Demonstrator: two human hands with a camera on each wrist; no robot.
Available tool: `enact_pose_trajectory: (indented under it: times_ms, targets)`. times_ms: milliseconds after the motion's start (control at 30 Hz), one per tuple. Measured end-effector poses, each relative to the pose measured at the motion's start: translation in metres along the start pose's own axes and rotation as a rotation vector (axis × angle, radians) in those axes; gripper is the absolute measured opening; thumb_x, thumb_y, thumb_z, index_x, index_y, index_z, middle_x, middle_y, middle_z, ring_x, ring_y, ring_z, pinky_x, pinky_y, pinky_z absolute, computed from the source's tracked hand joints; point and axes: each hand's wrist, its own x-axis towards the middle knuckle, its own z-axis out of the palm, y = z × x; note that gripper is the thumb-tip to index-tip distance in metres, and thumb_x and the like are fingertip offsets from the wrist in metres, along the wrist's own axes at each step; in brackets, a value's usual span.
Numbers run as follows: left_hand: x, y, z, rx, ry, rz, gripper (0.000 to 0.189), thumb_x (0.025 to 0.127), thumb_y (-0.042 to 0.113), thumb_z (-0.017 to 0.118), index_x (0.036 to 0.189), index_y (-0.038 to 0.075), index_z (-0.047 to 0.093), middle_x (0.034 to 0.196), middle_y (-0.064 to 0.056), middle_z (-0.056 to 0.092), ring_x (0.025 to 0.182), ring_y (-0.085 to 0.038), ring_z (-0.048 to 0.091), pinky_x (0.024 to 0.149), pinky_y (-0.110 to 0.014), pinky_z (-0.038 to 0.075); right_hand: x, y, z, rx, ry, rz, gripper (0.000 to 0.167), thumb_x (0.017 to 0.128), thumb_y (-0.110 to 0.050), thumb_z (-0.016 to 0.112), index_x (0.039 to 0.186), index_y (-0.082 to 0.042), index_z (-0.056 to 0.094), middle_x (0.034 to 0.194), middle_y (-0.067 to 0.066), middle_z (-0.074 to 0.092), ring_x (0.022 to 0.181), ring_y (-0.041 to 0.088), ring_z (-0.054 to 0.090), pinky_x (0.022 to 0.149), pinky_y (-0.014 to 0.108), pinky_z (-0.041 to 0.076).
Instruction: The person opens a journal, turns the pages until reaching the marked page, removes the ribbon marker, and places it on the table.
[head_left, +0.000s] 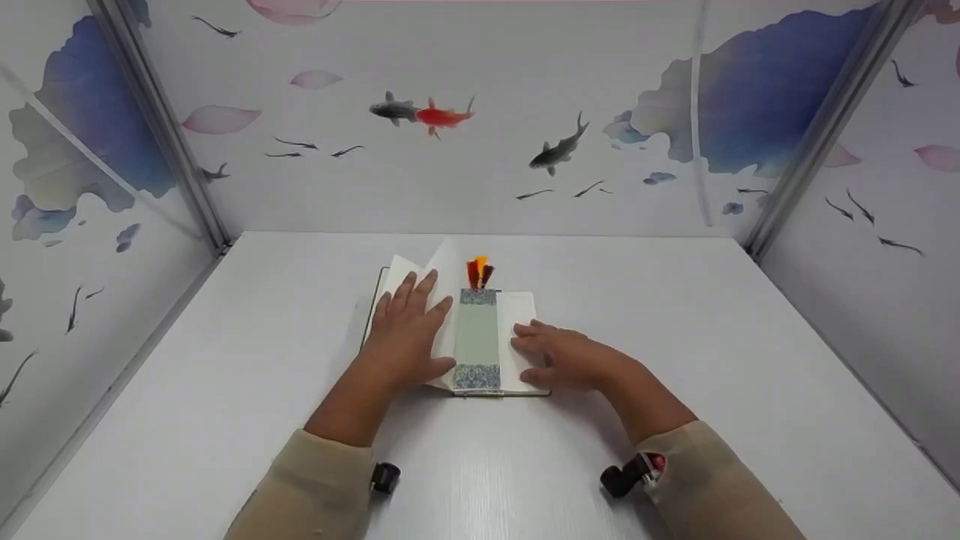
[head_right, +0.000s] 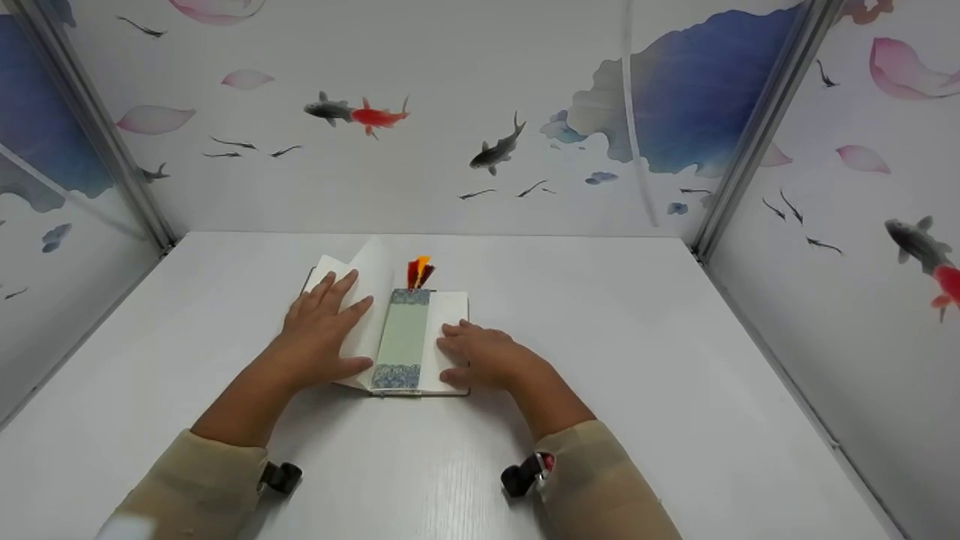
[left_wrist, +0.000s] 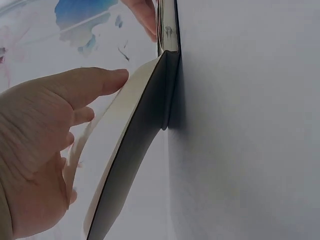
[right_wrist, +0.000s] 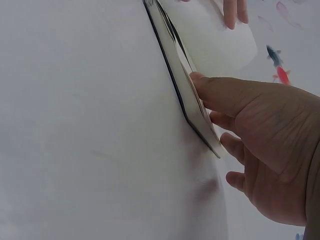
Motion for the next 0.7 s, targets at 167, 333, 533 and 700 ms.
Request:
enact_pose_trajectory:
  times_ms: [167,333,533,700]
  targets:
    - [-0.0011,-0.0026,-0.0004,0.027,-0.023,-0.033,0.096,0.087,0.052,0.084,0.168,0.026,0.039,0.183,-0.007,0.007,0.171,-0.036,-0.003,0.135,-0.066,0.005,0.0007,-0.0003,0.0003,0.014,-0.014,0.010,0.070,0.104,-0.044,0.069,0.166,-0.031,0.040,0.178,-0.015,0.025,0.170,0.021,0.015,0.136,0.057,0.020]
    - [-0.0029,-0.0039,-0.0004,0.049,-0.050,-0.061,0.093,0.087,0.054,0.083,0.166,0.025,0.042,0.183,-0.010,0.011,0.170,-0.038,-0.005,0.134,-0.070,0.003,0.0005,-0.0010,0.0012,0.016,-0.019,0.024,0.071,0.103,-0.045,0.069,0.166,-0.033,0.039,0.178,-0.016,0.024,0.170,0.021,0.014,0.136,0.057,0.020]
    - [-0.0047,-0.0047,0.0008,0.038,-0.095,-0.066,0.090,0.088,0.054,0.082,0.164,0.025,0.046,0.181,-0.011,0.020,0.170,-0.038,0.000,0.133,-0.071,0.002,-0.0002,-0.0014,0.0015,0.016,-0.010,0.023,0.070,0.103,-0.045,0.069,0.166,-0.033,0.040,0.178,-0.015,0.024,0.170,0.022,0.015,0.136,0.058,0.020]
    - [-0.0090,-0.0058,0.0015,0.006,-0.216,-0.063,0.073,0.094,0.047,0.077,0.160,0.025,0.053,0.176,-0.010,0.035,0.168,-0.038,0.019,0.132,-0.073,0.008,-0.0004,-0.0026,0.0012,0.023,-0.014,0.033,0.071,0.103,-0.046,0.069,0.166,-0.034,0.040,0.178,-0.015,0.024,0.170,0.022,0.015,0.135,0.059,0.020]
